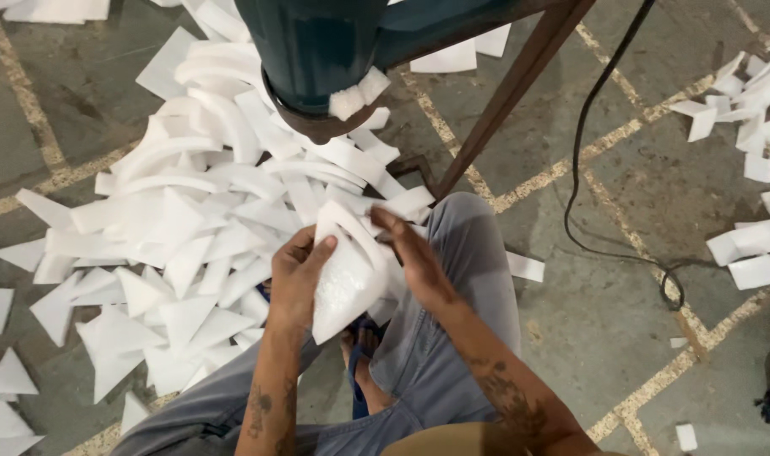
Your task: The person sits on the floor and repeatedly picks up white foam pieces, pressing them against a stationary machine to shape or smooth the edges. The person handles the foam pieces one at a time, rotating them to work different sides before placing them back on the floor.
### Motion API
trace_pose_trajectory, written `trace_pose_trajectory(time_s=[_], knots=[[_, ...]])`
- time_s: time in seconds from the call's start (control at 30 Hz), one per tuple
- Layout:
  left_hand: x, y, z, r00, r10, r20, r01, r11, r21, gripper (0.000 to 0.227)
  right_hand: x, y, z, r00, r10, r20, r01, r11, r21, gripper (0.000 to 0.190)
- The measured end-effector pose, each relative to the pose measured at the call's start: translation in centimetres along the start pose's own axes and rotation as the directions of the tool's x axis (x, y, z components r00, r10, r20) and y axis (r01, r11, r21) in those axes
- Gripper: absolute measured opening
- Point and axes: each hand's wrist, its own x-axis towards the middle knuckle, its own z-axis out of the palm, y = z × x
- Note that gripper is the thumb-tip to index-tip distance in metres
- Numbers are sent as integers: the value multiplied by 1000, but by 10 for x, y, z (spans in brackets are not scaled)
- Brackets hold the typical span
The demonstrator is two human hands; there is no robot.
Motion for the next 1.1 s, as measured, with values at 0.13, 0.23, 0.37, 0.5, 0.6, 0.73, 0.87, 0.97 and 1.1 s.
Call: trace_pose_trajectory(time_s=[0.13, 0.23, 0.37, 0.5, 0.6, 0.73, 0.87, 0.97, 1.1], knots=[[8, 0, -12, 991, 116, -70, -120, 992, -50, 31, 33, -27, 5, 966, -223, 132, 138, 873, 467, 85], [13, -2, -22, 982, 123, -142, -132, 990, -57, 31, 52, -37, 17, 940, -251, 231, 39, 751, 659, 85], [16, -1, -27, 977, 138, -160, -147, 988, -47, 32, 76, -31, 26, 910, -289, 298, -36, 659, 751, 83], [14, 3, -27, 976, 138, -169, -147, 988, -39, 31, 64, 6, 19, 983, -114, 143, 22, 850, 526, 75], [13, 6, -27, 978, 111, -179, -124, 990, -62, 30, 30, 38, 6, 985, -164, -45, 165, 862, 479, 64], [14, 8, -23, 987, 87, -135, -100, 991, -91, 31, 3, 57, -8, 965, 75, -252, -82, 997, -15, 60], [10, 6, -12, 998, 22, -64, -24, 999, -34, 33, 1, 45, -3, 995, 71, -75, -64, 994, 92, 79], [1, 0, 1, 1000, -1, 30, -2, 995, 95, 35, 5, 29, 6, 1000, -1, -17, 2, 1000, 24, 79], [-5, -2, 9, 981, 16, 191, -61, 971, 232, 39, 15, 10, -2, 988, -118, 101, 127, 989, -82, 73]])
